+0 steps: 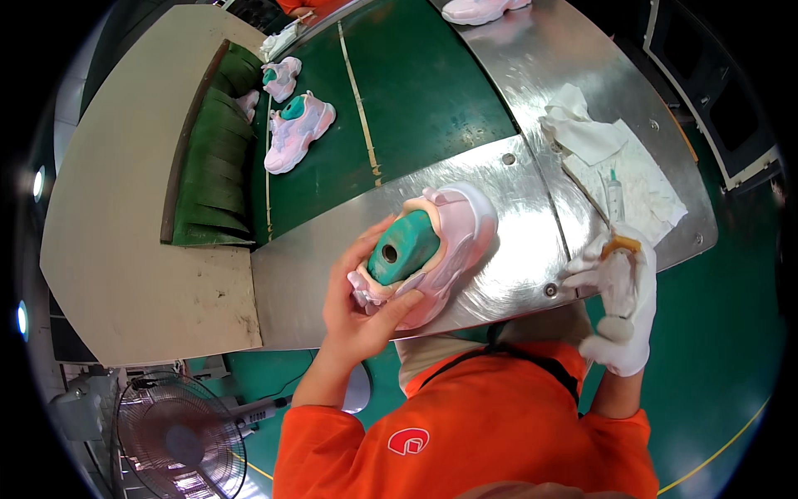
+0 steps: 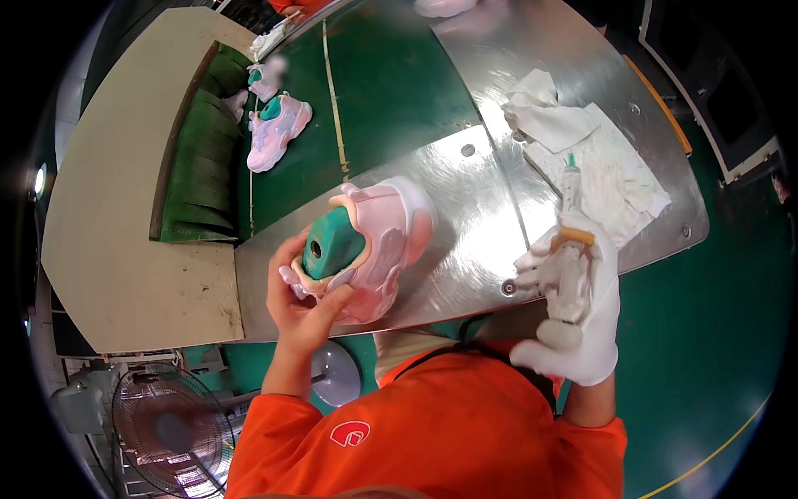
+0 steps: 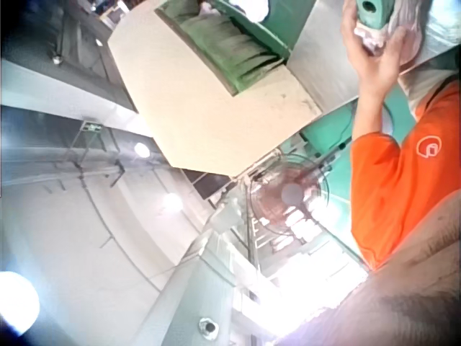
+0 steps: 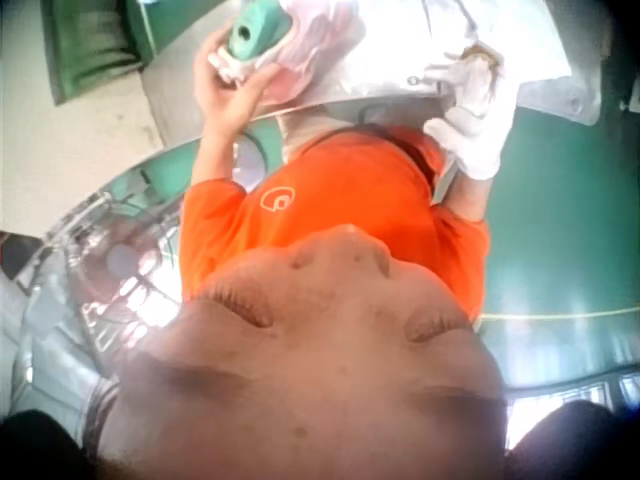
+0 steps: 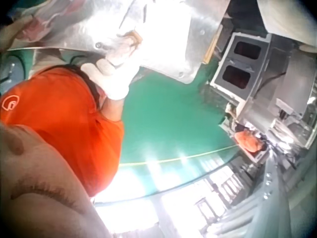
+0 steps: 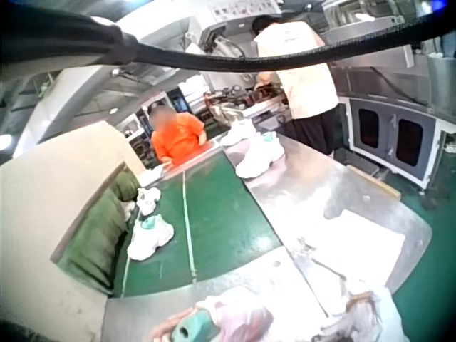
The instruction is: The person uses a syringe to inject a clear liquid into the sole of a pink and teal sneaker on a factory assembly line. They handle the shoe with gloved hands, insert the needle into a specific point on the sole, and push the plunger to fill the cavity. The process is repeated for multiple shoes as they move along the conveyor belt.
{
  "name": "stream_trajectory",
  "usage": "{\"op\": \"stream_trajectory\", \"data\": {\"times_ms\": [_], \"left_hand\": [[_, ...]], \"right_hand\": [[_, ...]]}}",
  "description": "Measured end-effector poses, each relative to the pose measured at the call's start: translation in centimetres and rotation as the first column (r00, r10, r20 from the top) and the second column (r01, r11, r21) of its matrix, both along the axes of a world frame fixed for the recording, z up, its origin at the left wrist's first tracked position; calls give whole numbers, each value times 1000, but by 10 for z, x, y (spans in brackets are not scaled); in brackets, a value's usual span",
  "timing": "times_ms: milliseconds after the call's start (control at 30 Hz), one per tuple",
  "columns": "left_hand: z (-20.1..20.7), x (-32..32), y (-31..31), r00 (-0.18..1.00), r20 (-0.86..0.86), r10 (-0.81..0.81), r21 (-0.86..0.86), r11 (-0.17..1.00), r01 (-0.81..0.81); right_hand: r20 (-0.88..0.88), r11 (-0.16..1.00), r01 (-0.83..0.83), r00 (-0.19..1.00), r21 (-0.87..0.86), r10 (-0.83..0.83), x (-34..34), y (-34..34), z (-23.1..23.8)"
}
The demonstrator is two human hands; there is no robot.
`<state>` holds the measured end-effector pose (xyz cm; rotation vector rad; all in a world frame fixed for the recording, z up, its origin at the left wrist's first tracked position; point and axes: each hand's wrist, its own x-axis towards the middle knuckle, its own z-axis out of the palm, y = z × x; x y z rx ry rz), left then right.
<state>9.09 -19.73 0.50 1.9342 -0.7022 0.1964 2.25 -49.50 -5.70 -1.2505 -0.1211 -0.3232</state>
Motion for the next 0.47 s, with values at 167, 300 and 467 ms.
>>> {"op": "stream_trajectory", "data": {"times_ms": [167, 300, 467], "left_hand": [[5, 12, -15, 983, -173, 59, 93, 995, -43], [4, 28, -21, 967, -233, 103, 281, 959, -34], [37, 43, -27, 943, -321, 90, 515, 852, 93]], "right_hand": [[-314, 969, 18, 944, -245, -97, -2, -8, 5], [-207, 999, 31, 978, -24, -35, -15, -8, 2], [-86, 988, -152, 984, 11, 153, -6, -17, -14]]}}
